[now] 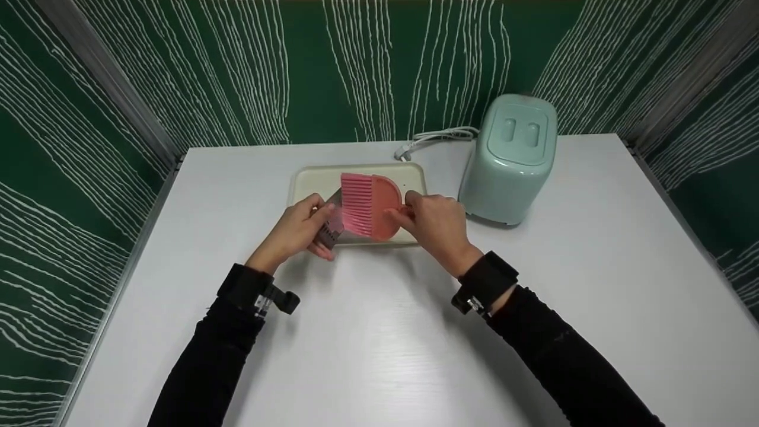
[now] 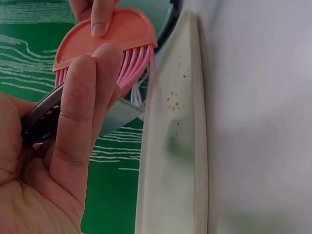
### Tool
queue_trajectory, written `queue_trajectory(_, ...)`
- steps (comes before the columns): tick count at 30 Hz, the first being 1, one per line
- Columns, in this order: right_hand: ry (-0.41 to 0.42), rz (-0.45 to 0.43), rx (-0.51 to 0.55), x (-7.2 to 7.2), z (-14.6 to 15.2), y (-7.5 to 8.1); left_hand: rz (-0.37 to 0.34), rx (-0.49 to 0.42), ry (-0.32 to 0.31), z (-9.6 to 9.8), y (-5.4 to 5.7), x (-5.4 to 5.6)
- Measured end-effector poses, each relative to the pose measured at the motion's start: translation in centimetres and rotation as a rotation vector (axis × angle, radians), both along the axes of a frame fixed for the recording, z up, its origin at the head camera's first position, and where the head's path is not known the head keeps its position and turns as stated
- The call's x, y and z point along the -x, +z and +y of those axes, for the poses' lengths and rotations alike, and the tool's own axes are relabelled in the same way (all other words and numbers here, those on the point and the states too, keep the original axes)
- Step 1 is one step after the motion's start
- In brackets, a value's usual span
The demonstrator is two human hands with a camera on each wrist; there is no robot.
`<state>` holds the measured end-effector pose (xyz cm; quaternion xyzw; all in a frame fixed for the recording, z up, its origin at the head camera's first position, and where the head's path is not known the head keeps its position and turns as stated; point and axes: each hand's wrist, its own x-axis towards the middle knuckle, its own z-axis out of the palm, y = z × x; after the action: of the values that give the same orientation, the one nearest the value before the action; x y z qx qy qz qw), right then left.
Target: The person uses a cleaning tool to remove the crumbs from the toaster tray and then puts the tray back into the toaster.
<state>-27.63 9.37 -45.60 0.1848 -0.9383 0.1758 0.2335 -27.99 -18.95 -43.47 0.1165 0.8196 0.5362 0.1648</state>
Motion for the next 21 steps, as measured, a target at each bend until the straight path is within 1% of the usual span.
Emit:
queue_trajectory(11, -0.049, 0.108, -0.013, 0.8, 1.2, -1.2, 0.000, -0.016, -0.013, 0.3, 0.3, -0.2)
queue_trajectory(16, -0.080, 0.132, -0.027, 1.2, 1.7, -1.4, -0.010, -0.035, -0.019, 0.4, 0.4, -0.3)
queue_trajectory(21, -0.109, 0.130, -0.041, 1.4, 2.1, -1.5, -0.006, -0.040, -0.025, 0.4, 0.4, -0.3)
